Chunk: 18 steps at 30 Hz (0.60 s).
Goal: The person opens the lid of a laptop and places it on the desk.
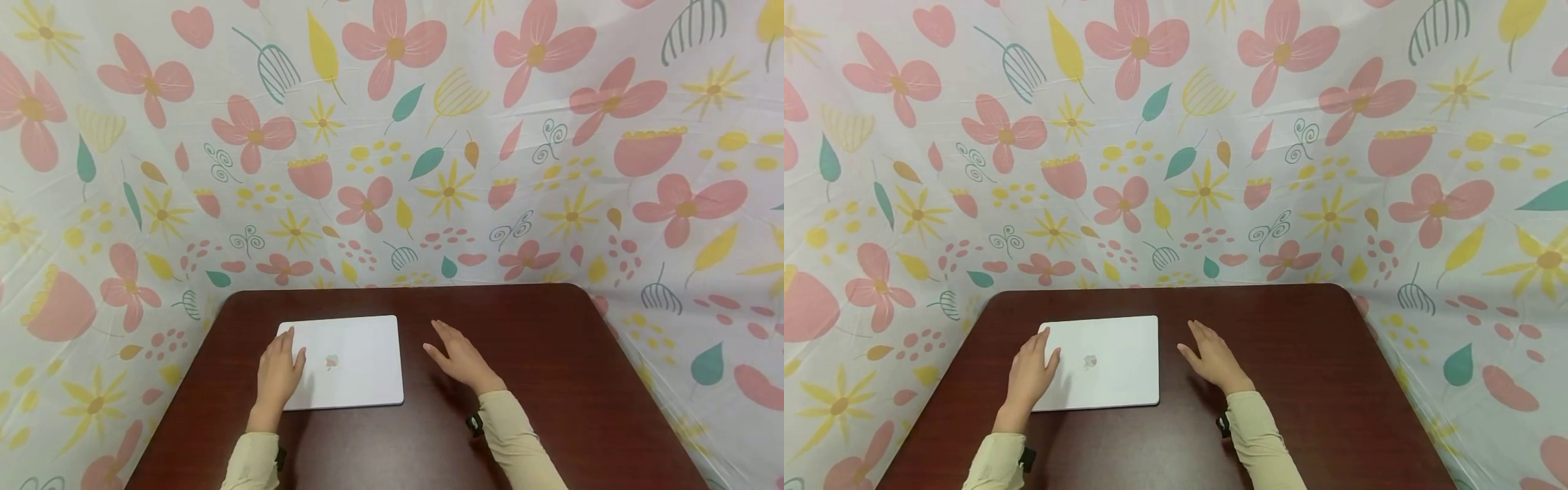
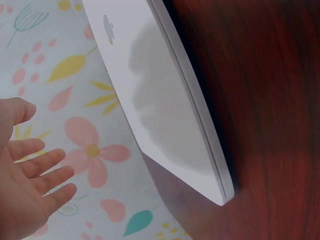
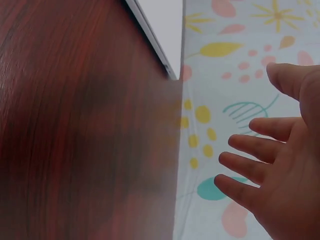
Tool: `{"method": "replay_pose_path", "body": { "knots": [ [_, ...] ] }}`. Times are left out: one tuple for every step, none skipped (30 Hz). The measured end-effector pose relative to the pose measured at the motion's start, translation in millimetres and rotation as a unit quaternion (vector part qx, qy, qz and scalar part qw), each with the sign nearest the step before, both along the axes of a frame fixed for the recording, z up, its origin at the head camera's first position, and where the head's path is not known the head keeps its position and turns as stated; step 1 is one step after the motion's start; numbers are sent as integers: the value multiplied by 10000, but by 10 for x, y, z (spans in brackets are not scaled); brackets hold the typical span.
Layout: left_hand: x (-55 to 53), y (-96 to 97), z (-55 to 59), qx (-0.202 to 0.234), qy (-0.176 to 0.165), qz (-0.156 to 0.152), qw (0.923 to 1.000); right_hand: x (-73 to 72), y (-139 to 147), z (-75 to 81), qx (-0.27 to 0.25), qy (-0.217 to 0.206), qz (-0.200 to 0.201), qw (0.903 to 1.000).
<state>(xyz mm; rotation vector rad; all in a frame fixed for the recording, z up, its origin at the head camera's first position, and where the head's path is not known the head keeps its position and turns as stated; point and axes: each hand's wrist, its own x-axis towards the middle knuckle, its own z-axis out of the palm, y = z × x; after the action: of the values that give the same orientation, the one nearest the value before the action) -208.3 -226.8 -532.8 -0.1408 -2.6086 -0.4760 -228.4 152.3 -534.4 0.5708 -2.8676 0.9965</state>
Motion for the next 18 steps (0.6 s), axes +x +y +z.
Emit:
{"method": "replay_pose_path", "body": {
  "knots": [
    [0,-17,-2,56,-53,28,10000,-4,-16,-6,-68,-85,4,9999],
    [-1,-35,-7,100,-137,71,9998,-9,-30,-12,-118,-179,-2,9998],
    [-1,-51,-13,143,-228,110,9996,-13,-44,-20,-183,-271,-11,9995],
    [-3,-69,-20,193,-344,162,9991,-19,-59,-30,-246,-382,-18,9990],
    [-6,-88,-30,235,-475,218,9984,-23,-72,-39,-292,-508,-36,9983],
    [-8,-104,-39,277,-601,263,9975,-29,-85,-53,-322,-620,-64,9975],
    [-9,-120,-50,329,-741,309,9962,-37,-99,-69,-350,-707,-78,9969],
    [-13,-136,-65,354,-844,355,9952,-41,-112,-84,-375,-775,-89,9962],
    [-17,-151,-77,393,-955,396,9939,-46,-126,-99,-419,-832,-97,9956],
    [-21,-165,-89,432,-1045,435,9926,-50,-138,-112,-440,-883,-104,9951],
    [-25,-178,-99,472,-1120,463,9915,-54,-149,-128,-452,-904,-114,9948],
    [-27,-188,-106,520,-1189,490,9903,-58,-160,-143,-470,-906,-107,9947],
    [-31,-197,-112,564,-1270,515,9890,-60,-169,-153,-505,-918,-98,9944],
    [-36,-207,-116,602,-1367,536,9873,-61,-178,-163,-530,-936,-96,9942],
    [-39,-213,-117,649,-1483,565,9852,-65,-186,-172,-552,-970,-94,9937],
    [-44,-220,-121,687,-1586,586,9832,-69,-194,-182,-568,-989,-86,9934],
    [-50,-229,-124,721,-1693,599,9811,-73,-203,-189,-592,-1021,-82,9930],
    [-60,-239,-131,753,-1802,614,9788,-76,-215,-196,-627,-1049,-69,9925]
  ]
}}
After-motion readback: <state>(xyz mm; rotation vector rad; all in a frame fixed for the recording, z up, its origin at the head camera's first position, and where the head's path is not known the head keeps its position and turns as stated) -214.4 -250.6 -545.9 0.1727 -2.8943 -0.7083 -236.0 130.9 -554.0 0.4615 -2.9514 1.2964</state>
